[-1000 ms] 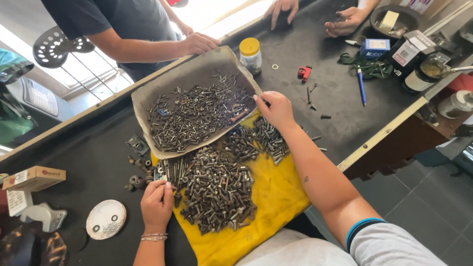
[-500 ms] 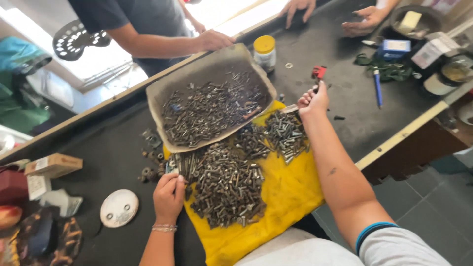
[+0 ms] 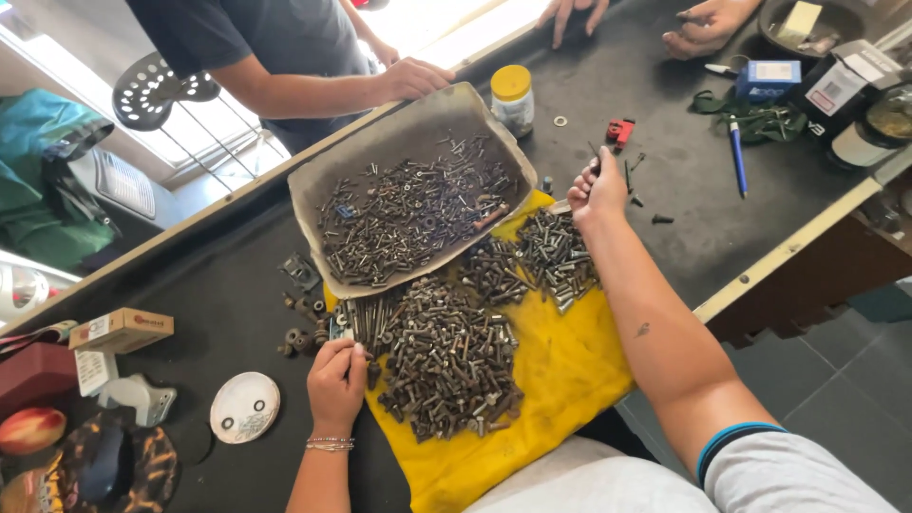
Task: The person sorts a large pile of mixed metal fasteners by hand, picking individual items from a container and placing them onto a yellow cloth on the table. They repeatedly reach into the bin, select fasteners, and set them down on the cloth.
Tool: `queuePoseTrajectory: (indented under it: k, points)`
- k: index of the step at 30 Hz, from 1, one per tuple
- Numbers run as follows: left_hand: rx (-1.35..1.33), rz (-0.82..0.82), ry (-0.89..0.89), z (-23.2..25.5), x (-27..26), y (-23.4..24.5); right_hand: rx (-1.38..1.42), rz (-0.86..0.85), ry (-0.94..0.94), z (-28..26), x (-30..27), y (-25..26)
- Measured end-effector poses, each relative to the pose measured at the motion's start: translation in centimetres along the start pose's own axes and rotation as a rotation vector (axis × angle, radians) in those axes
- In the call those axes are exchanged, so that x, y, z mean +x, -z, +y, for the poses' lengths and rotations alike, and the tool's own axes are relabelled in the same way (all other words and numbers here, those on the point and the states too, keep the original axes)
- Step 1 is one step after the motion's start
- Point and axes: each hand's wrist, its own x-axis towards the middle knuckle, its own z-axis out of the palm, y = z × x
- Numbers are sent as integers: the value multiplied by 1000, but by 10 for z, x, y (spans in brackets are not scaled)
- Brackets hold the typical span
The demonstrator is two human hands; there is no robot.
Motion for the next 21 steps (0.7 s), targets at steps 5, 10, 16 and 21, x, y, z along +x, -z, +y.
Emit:
queuePoseTrajectory:
  k: [5, 10, 16, 21]
  points:
    - [17, 21, -26, 1, 5, 7, 56, 5, 15, -2, 26, 8]
    - [55, 14, -105, 25, 15, 24, -373, -264, 111, 8, -40, -17]
    - [174, 77, -240, 44, 23, 36, -1350, -678, 918, 23, -70, -14]
    - [261, 200, -281, 9, 5, -2, -1398, -938, 1344, 47, -79, -1]
